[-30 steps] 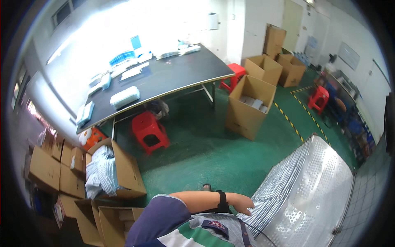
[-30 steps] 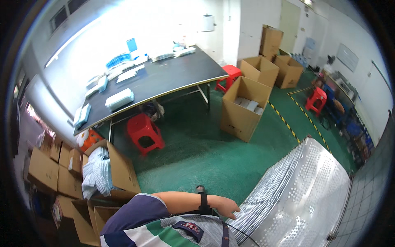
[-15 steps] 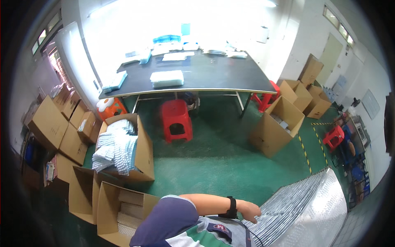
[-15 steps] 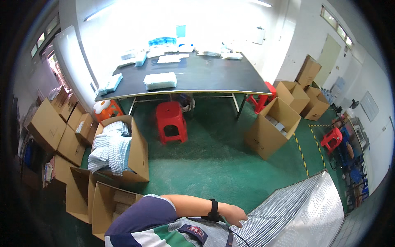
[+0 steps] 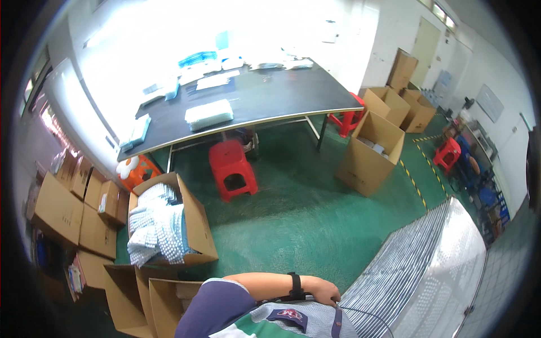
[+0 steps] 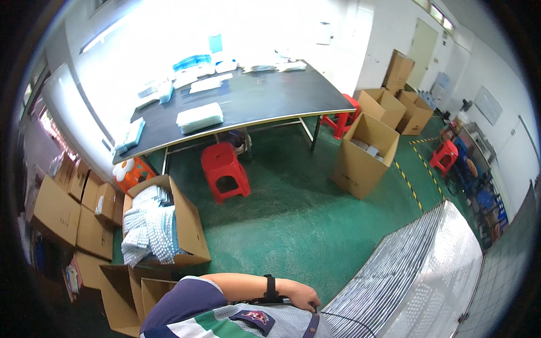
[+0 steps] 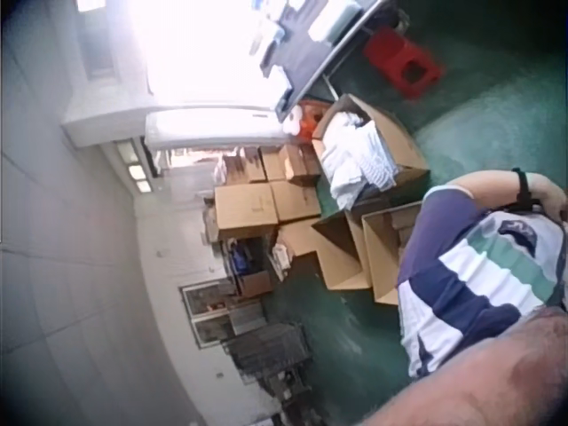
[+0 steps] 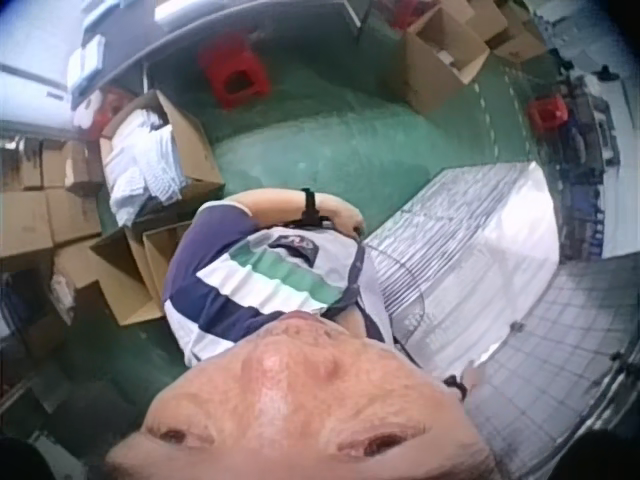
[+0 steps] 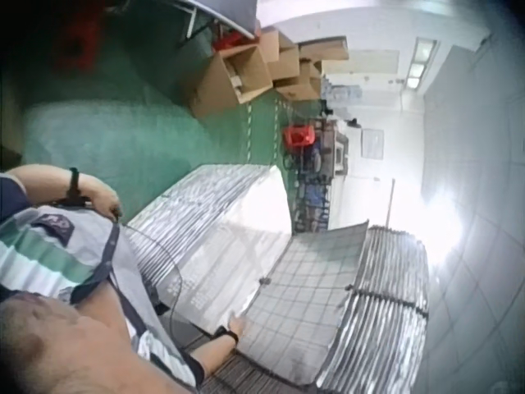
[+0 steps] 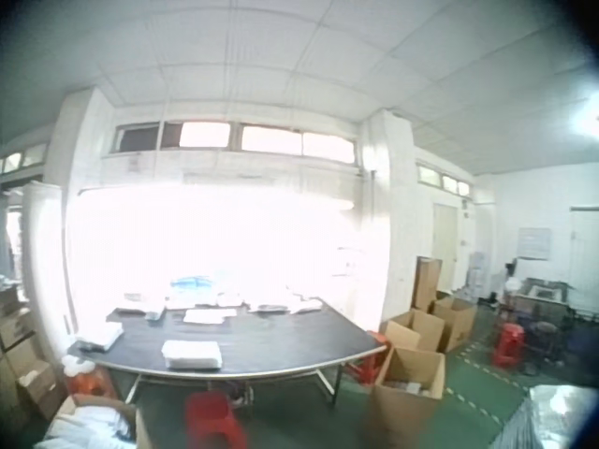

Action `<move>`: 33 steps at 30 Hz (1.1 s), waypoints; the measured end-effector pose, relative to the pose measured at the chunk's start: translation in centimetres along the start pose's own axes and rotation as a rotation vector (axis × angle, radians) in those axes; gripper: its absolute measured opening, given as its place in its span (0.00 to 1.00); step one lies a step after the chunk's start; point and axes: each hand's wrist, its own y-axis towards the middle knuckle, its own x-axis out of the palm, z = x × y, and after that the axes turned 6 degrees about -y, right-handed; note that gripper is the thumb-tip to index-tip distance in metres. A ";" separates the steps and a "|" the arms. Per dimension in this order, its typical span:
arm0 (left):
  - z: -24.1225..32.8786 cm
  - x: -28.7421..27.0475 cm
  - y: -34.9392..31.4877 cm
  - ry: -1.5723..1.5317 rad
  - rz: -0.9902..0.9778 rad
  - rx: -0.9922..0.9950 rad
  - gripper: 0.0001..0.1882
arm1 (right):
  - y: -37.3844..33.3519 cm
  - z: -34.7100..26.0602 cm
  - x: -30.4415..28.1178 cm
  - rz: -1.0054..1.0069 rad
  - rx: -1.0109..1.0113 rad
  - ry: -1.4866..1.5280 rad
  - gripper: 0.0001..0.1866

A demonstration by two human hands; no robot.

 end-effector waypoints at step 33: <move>8.1 5.5 9.2 0.169 0.052 -0.153 0.24 | -0.1 -7.9 19.9 0.111 -0.141 0.279 0.39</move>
